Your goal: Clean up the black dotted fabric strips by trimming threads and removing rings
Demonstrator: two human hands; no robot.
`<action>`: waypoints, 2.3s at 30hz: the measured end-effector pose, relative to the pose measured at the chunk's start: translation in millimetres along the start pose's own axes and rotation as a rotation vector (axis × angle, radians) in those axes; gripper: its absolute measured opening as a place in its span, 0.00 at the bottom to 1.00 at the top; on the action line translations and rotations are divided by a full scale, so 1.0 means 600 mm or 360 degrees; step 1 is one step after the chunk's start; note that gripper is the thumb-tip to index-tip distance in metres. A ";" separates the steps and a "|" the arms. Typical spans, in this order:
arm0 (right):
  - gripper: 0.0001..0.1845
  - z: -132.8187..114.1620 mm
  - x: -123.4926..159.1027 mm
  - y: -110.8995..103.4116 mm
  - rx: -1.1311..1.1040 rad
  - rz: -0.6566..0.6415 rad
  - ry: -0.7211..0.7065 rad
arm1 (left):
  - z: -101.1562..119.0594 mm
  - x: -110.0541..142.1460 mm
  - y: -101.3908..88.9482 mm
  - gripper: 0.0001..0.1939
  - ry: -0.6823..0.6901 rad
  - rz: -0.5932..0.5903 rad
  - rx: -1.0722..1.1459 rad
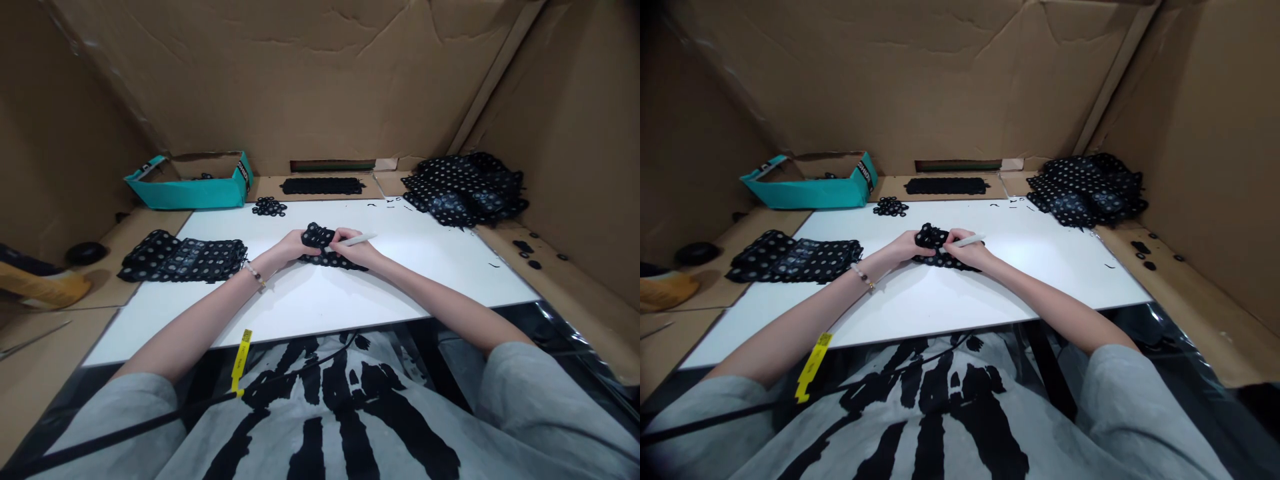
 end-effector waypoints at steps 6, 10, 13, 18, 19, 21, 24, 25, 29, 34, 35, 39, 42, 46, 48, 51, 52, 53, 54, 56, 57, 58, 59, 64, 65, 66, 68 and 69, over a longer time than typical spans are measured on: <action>0.08 -0.019 -0.005 0.007 0.0303 0.0092 -0.0235 | 0.007 0.005 0.002 0.19 -0.0055 -0.0024 -0.0023; 0.09 -0.023 -0.007 0.009 0.0349 0.0107 -0.0283 | 0.010 0.008 0.005 0.19 -0.0074 -0.0091 -0.0062; 0.09 -0.024 -0.006 0.008 0.0360 0.0105 -0.0278 | 0.011 0.006 0.005 0.18 -0.0062 -0.0106 -0.0082; 0.08 -0.024 -0.005 0.009 0.0397 0.0098 -0.0269 | 0.008 0.000 0.003 0.17 -0.0050 -0.0114 -0.0129; 0.08 -0.024 -0.005 0.010 0.0402 0.0094 -0.0277 | 0.008 -0.001 0.004 0.17 -0.0050 -0.0126 -0.0133; 0.08 -0.023 -0.005 0.011 0.0403 0.0089 -0.0294 | 0.008 -0.002 0.004 0.17 -0.0050 -0.0145 -0.0134; 0.08 -0.019 -0.006 0.012 0.0413 0.0083 -0.0305 | 0.009 -0.002 0.003 0.18 -0.0049 -0.0150 -0.0143; 0.08 -0.017 -0.006 0.013 0.0420 0.0080 -0.0308 | 0.010 -0.001 0.003 0.17 -0.0054 -0.0150 -0.0148; 0.08 -0.018 -0.005 0.015 0.0432 0.0085 -0.0334 | 0.009 -0.002 0.003 0.18 -0.0063 -0.0161 -0.0154; 0.08 -0.023 -0.007 0.008 0.0369 0.0094 -0.0328 | 0.005 -0.009 -0.003 0.18 -0.0060 -0.0160 -0.0186; 0.08 -0.018 -0.009 0.007 0.0288 0.0049 -0.0285 | 0.004 -0.009 -0.005 0.18 -0.0060 -0.0161 -0.0192; 0.10 0.024 -0.012 0.005 -0.0284 -0.0124 0.0076 | 0.005 -0.007 -0.009 0.17 -0.0075 -0.0181 -0.0175; 0.11 0.041 -0.013 -0.011 -0.0389 -0.0073 0.0140 | 0.005 -0.002 -0.007 0.17 -0.0099 -0.0210 -0.0168; 0.09 0.040 -0.011 -0.011 -0.0318 -0.0141 0.0101 | 0.012 0.007 -0.002 0.18 -0.0072 -0.0219 -0.0198; 0.09 0.034 -0.010 -0.010 -0.0317 -0.0140 0.0090 | 0.015 0.011 0.000 0.19 -0.0060 -0.0212 -0.0215; 0.09 0.029 -0.009 -0.011 -0.0314 -0.0107 0.0095 | 0.016 0.012 -0.001 0.22 -0.0050 -0.0198 -0.0131; 0.09 0.028 -0.009 -0.012 -0.0315 -0.0095 0.0099 | 0.015 0.011 -0.001 0.24 -0.0049 -0.0202 -0.0073; 0.08 0.028 -0.009 -0.013 -0.0319 -0.0081 0.0101 | 0.014 0.010 -0.002 0.25 -0.0057 -0.0212 -0.0018; 0.08 0.028 -0.010 -0.013 -0.0325 -0.0066 0.0100 | 0.012 0.009 -0.002 0.26 -0.0074 -0.0232 0.0025; 0.08 0.028 -0.010 -0.014 -0.0340 -0.0044 0.0094 | 0.007 0.008 -0.001 0.27 -0.0120 -0.0274 0.0068; 0.08 0.029 -0.011 -0.014 -0.0348 -0.0033 0.0091 | 0.004 0.007 -0.001 0.27 -0.0143 -0.0292 0.0075; 0.08 0.029 -0.011 -0.014 -0.0358 -0.0025 0.0090 | 0.003 0.007 -0.001 0.27 -0.0158 -0.0302 0.0078; 0.08 0.030 -0.011 -0.013 -0.0371 -0.0019 0.0093 | 0.002 0.007 -0.002 0.27 -0.0169 -0.0308 0.0080; 0.09 0.035 -0.012 -0.009 -0.0470 -0.0003 0.0136 | 0.000 0.005 -0.007 0.26 -0.0183 -0.0293 0.0044; 0.08 0.036 -0.012 -0.008 -0.0481 -0.0005 0.0144 | 0.001 0.004 -0.008 0.25 -0.0170 -0.0270 0.0015; 0.08 0.036 -0.011 -0.008 -0.0481 -0.0014 0.0147 | 0.002 0.004 -0.010 0.25 -0.0144 -0.0239 -0.0034; 0.08 0.034 -0.010 -0.006 -0.0453 -0.0041 0.0138 | 0.009 0.004 -0.010 0.23 -0.0038 -0.0159 -0.0186; 0.08 0.032 -0.010 -0.006 -0.0435 -0.0048 0.0129 | 0.014 0.005 -0.008 0.22 0.0037 -0.0123 -0.0281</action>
Point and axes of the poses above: each hand's wrist, its own x-axis away from the middle knuckle, its own y-axis out of the palm, z = x × y, the point moved 8 cm from there along -x, towards the middle knuckle, and after that the axes turned 13 degrees about -y, right-handed, at the moved point
